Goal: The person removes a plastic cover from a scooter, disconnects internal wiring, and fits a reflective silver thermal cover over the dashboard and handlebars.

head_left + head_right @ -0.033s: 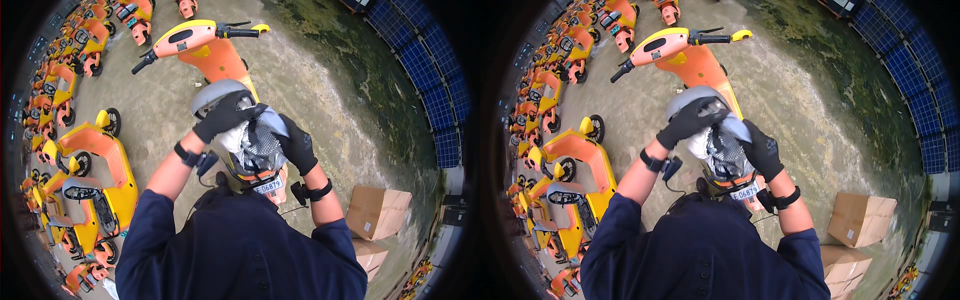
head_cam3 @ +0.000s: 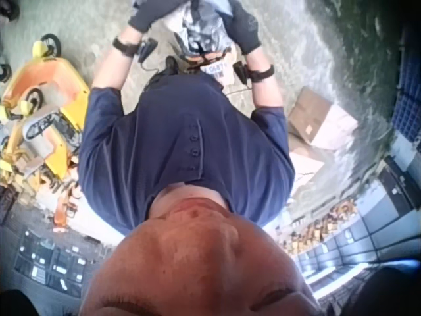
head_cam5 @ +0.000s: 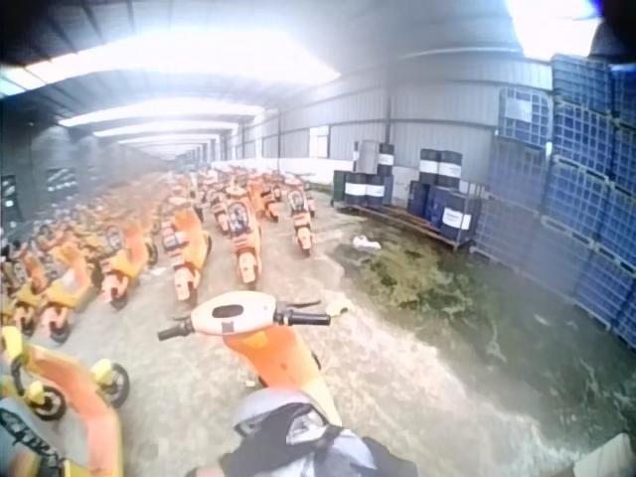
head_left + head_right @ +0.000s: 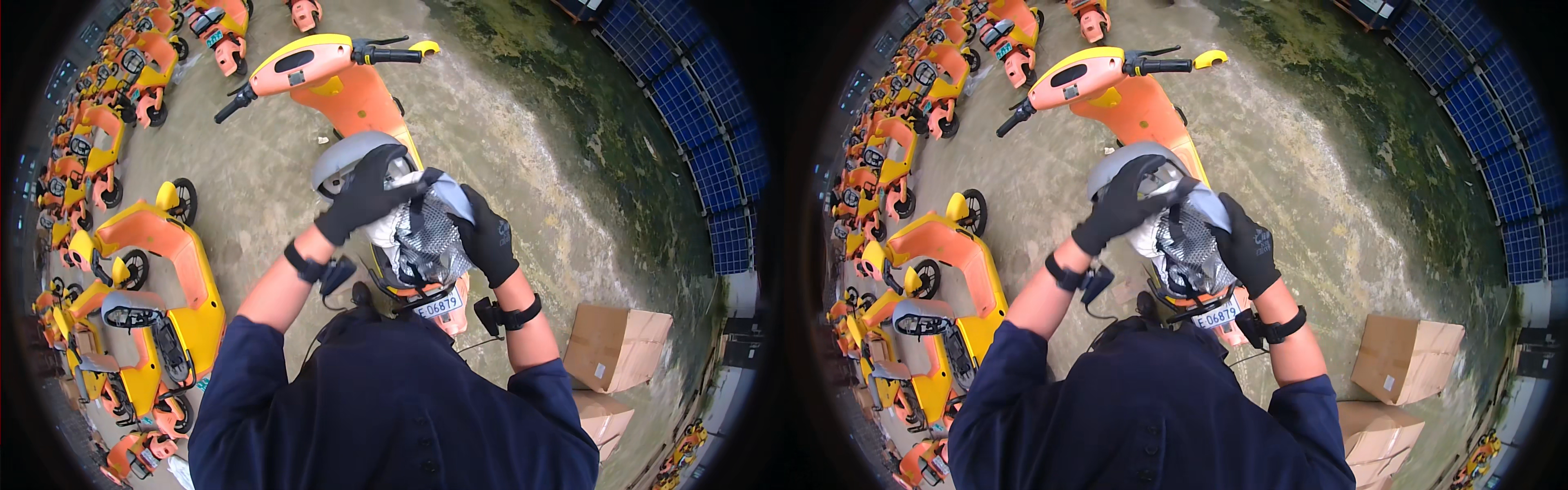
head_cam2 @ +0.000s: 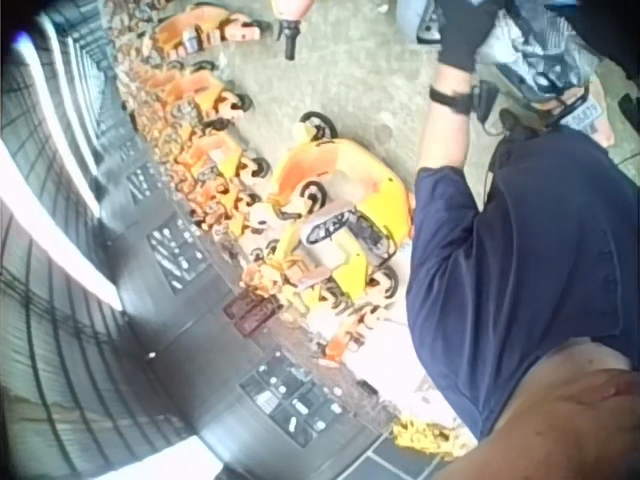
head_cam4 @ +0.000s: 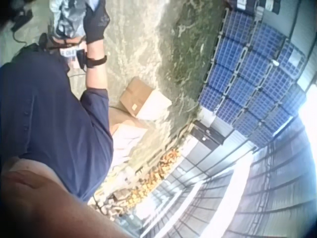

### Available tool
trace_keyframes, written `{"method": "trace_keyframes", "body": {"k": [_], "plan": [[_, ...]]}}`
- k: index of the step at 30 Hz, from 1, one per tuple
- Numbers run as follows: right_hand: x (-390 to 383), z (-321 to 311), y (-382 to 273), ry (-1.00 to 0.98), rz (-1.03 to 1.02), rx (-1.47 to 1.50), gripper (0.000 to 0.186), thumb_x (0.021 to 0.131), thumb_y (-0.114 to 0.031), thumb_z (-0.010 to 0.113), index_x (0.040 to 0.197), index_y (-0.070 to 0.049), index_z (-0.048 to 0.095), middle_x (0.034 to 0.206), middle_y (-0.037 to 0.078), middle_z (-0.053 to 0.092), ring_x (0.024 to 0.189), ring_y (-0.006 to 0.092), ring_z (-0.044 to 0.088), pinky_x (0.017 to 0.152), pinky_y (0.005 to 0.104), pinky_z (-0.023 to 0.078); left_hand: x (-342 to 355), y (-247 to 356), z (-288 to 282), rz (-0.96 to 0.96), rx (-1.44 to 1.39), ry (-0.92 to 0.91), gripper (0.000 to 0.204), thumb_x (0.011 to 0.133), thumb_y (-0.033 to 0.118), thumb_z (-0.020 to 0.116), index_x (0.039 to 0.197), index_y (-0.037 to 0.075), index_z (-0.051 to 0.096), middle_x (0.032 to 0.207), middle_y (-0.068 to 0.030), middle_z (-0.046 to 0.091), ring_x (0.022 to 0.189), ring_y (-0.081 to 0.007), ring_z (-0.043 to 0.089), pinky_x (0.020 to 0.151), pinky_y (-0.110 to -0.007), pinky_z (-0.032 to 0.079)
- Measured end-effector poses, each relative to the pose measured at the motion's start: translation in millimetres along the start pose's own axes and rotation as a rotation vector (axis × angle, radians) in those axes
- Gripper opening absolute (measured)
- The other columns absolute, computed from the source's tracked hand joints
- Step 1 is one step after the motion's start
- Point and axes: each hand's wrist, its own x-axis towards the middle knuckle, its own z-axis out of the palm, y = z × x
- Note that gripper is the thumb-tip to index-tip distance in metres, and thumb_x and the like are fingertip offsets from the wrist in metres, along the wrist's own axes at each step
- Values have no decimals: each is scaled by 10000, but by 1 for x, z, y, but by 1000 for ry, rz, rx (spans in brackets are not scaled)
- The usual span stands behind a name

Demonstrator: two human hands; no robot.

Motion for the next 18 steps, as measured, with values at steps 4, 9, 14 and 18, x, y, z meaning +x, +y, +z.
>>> {"method": "trace_keyframes", "body": {"k": [4, 9, 14, 18], "plan": [[-5, 0, -2, 108, 20, 0, 383, 759, -167, 601, 1120, -80, 505, 869, 184, 615, 760, 341, 608, 633, 382, 489, -38, 21, 23, 152, 525, 162, 764, 679, 369, 681, 1279, 28, 352, 1283, -227, 355, 1172, -385, 361, 955, -470, 290], [-7, 6, -5, 103, 29, -8, 329, 753, -156, 598, 1064, -70, 532, 792, 193, 611, 721, 344, 607, 618, 388, 485, -42, -10, 34, 133, 400, 319, 568, 735, 212, 638, 1223, 19, 420, 1237, -227, 421, 1129, -359, 419, 914, -415, 367], [-12, -9, 11, 21, 32, 20, 315, 747, -130, 593, 1054, -76, 545, 860, 175, 616, 775, 331, 610, 655, 371, 489, -40, -33, 13, -117, -191, 111, 230, 810, 169, 584, 981, 17, 604, 878, -98, 616, 797, -198, 578, 726, -285, 450], [-12, -22, 29, -118, 26, 143, 294, 751, -73, 573, 1045, -65, 562, 897, 147, 625, 817, 288, 619, 699, 337, 484, -43, -55, -9, -315, -670, -245, 156, 830, 180, 583, 827, 26, 605, 719, 25, 557, 652, -47, 485, 585, -204, 391]]}}
